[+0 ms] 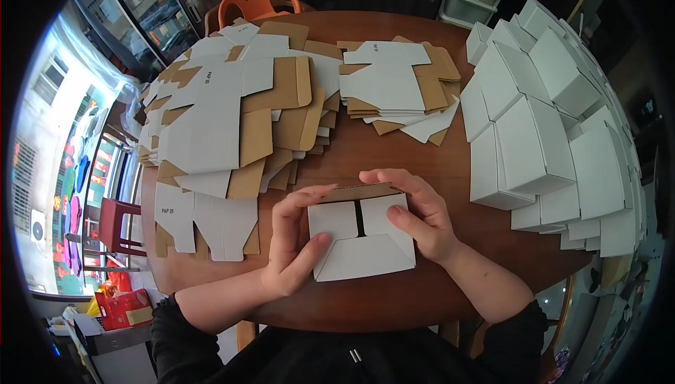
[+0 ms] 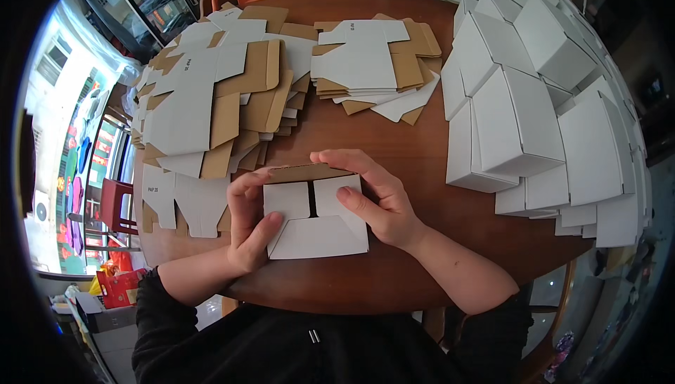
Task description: The person assembles small white cardboard boxes by hand. They pick up flat, pre-cut cardboard pieces, fold them along the creases, and tuck the flaps to form the box structure. The finished boxes are stacked on the right side of the table.
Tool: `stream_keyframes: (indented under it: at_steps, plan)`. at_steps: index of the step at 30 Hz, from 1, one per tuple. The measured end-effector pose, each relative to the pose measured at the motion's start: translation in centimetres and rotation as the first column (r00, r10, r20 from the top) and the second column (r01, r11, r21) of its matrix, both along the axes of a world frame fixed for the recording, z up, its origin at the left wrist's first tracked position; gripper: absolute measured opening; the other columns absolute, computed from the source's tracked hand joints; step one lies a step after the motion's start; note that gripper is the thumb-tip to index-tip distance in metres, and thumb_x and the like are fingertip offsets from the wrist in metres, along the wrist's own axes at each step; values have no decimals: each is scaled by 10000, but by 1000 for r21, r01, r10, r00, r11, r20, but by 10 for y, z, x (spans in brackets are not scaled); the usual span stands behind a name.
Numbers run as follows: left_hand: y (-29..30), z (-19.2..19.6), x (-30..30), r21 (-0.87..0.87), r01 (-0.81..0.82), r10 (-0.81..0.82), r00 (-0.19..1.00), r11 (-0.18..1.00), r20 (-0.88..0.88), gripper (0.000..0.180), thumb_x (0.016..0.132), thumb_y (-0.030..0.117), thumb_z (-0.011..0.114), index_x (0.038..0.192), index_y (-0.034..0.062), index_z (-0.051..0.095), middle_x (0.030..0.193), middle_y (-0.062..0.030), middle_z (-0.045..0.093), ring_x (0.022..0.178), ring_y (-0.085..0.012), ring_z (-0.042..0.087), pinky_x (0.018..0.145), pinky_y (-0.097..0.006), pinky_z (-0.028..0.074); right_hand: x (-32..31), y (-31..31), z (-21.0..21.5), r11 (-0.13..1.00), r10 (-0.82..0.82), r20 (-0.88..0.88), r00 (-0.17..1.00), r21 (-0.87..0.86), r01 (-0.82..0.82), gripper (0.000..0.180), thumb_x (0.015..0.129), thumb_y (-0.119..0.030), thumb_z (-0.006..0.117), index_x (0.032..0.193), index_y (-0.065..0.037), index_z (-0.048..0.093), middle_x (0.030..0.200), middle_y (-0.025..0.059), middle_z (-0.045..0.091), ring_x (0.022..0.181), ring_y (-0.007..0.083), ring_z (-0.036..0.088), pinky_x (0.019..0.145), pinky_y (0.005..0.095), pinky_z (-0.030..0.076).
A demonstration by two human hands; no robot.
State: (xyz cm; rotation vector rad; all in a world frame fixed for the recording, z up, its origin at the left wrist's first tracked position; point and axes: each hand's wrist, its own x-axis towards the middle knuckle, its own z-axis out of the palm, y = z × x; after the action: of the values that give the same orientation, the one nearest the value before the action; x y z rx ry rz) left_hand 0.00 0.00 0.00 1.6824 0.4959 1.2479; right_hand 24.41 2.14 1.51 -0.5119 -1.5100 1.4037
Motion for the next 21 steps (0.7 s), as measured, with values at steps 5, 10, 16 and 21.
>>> stream_keyframes:
  at_steps: [5,10,16,21]
  plan:
    - [1,14,-3,160,-78,105,980,984,-170,409,916,-46,477,1318,5,537,1506,-243,326,1358,-362,379,1147,-481,286,4,-2,-1,999,21,-35,999,39,-19,258,943,-7,544,1133,-83,701,1464,137,469,1275,295,508,1112,434,370]
    - [2,16,-6,154,-88,122,964,984,-234,276,899,-13,510,1114,5,683,1509,-241,321,1337,-355,399,1100,-468,345,7,0,6,996,69,29,997,48,-70,156,872,-69,610,971,-89,729,1469,163,438,1263,292,493,1074,444,400]
    - [2,25,-4,70,-72,87,966,995,-245,212,850,77,675,1054,20,689,1467,-234,397,1276,-334,471,1049,-413,397,2,-4,8,996,-4,180,984,89,-12,121,814,-78,673,929,-62,708,1378,169,521,1218,281,539,1050,429,419]
    - [2,42,1,-129,-112,67,948,985,-311,223,760,41,797,943,39,667,1300,-174,588,1169,-266,552,983,-383,443,-2,-4,13,1000,1,200,980,-27,4,312,813,-59,718,1097,-53,588,1266,131,584,1188,205,551,1020,376,436]
